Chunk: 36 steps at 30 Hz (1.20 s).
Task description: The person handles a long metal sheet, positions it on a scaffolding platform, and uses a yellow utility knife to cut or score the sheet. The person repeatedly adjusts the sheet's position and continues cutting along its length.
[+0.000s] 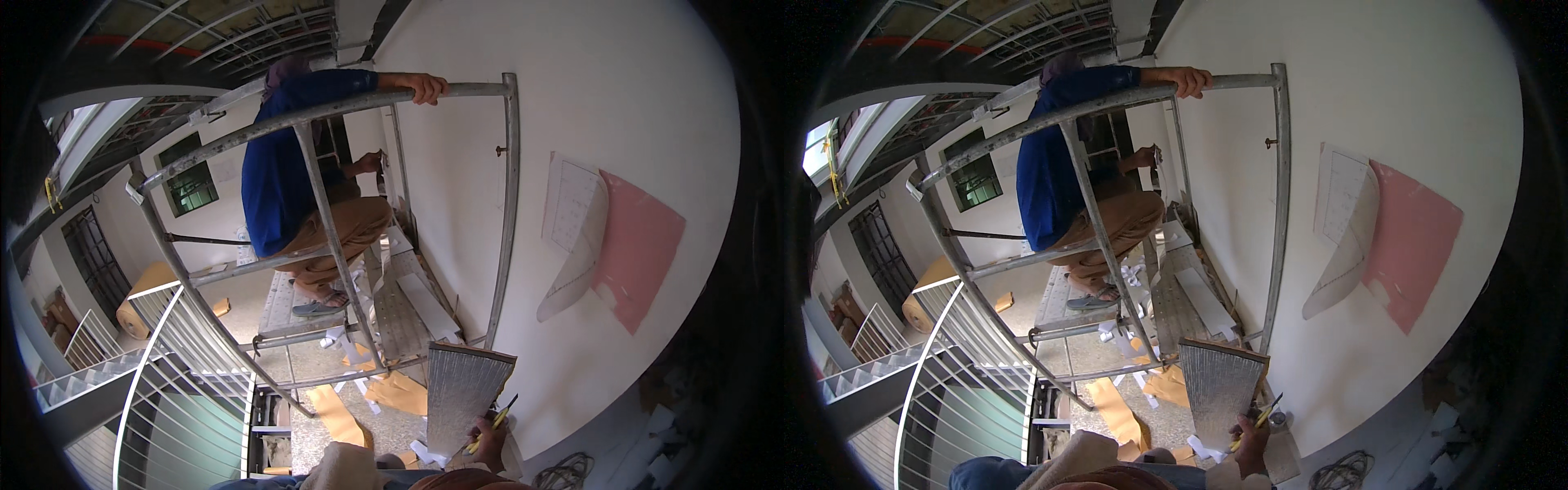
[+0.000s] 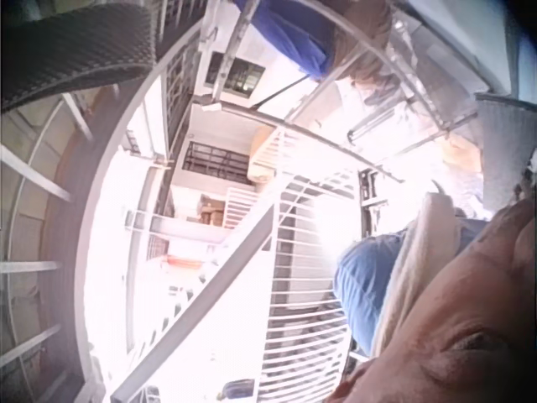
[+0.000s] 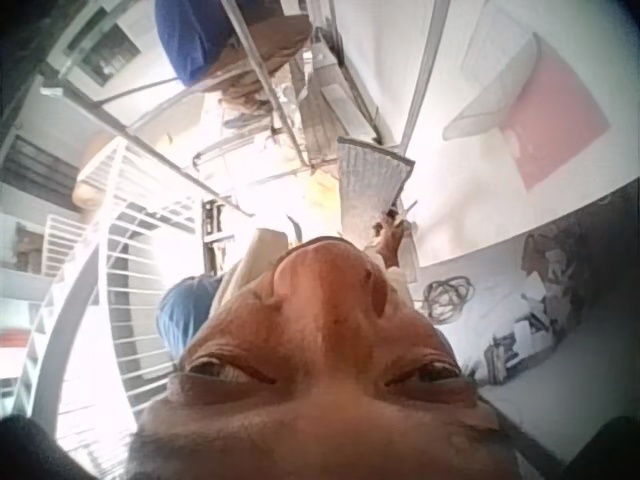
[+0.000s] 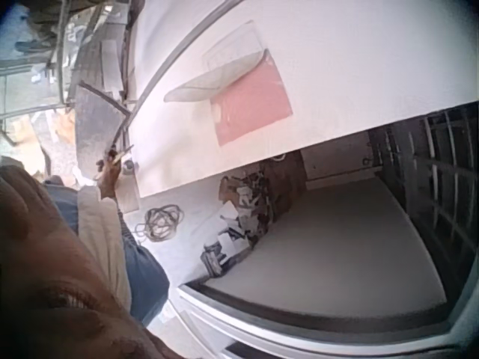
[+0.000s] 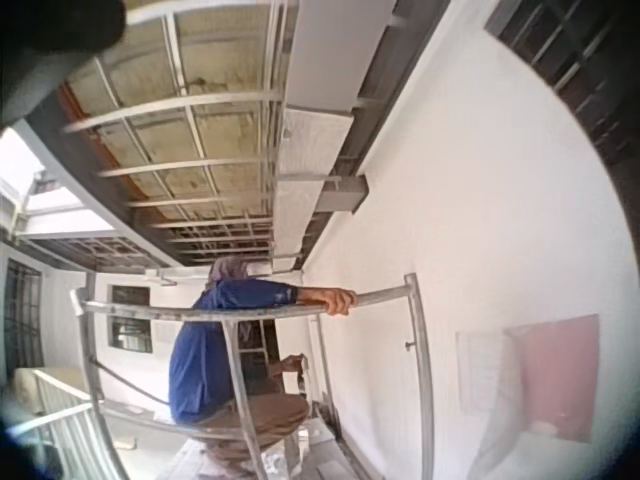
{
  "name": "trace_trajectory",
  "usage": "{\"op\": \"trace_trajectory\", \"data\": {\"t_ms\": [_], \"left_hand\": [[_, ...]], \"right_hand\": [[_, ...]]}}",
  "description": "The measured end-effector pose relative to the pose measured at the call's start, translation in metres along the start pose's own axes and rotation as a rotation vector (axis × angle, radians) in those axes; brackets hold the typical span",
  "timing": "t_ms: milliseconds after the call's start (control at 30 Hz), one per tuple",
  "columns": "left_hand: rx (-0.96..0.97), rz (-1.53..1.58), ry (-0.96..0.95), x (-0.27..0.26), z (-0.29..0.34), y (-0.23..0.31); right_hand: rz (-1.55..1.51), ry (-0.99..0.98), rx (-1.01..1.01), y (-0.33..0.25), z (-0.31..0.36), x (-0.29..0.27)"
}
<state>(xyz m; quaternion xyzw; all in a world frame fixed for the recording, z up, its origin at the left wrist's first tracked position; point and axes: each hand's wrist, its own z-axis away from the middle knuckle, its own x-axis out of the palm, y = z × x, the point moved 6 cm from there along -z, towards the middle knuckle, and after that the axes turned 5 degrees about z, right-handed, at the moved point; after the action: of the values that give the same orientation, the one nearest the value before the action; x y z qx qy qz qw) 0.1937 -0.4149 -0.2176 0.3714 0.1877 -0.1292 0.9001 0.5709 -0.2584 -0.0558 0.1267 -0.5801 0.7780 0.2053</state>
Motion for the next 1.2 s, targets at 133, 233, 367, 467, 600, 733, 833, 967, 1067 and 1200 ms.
{"op": "trace_trajectory", "data": {"t_ms": [133,233,367,467,600,733,833,967,1067,1200], "left_hand": [[-0.055,0.112,0.011,0.0,0.014,-0.03],[-0.089,0.203,0.016,-0.003,0.019,-0.051],[-0.127,0.331,0.033,-0.02,0.024,-0.078],[-0.141,0.433,0.036,-0.036,0.025,-0.096],[-0.159,0.547,0.03,-0.052,0.03,-0.122],[-0.177,0.664,0.014,-0.059,0.036,-0.15],[-0.196,0.763,0.009,-0.064,0.044,-0.176],[-0.233,0.955,-0.001,-0.07,0.053,-0.205],[-0.284,1.231,-0.001,-0.067,0.052,-0.21],[-0.192,0.975,-0.164,-0.049,0.036,-0.188]], "right_hand": [[-0.001,-0.047,0.0,0.007,0.007,0.008],[0.01,-0.07,0.039,0.018,0.004,0.017],[0.086,-0.095,-0.018,0.026,0.004,0.035],[0.096,-0.074,-0.05,0.034,0.01,0.05],[0.117,-0.062,-0.04,0.052,0.026,0.077],[0.161,-0.07,-0.028,0.068,0.045,0.098],[0.211,-0.066,-0.054,0.076,0.057,0.108],[0.184,-0.052,-0.101,0.085,0.063,0.116],[0.198,-0.043,-0.146,0.09,0.064,0.121],[0.206,-0.067,-0.14,0.097,0.064,0.126]]}}
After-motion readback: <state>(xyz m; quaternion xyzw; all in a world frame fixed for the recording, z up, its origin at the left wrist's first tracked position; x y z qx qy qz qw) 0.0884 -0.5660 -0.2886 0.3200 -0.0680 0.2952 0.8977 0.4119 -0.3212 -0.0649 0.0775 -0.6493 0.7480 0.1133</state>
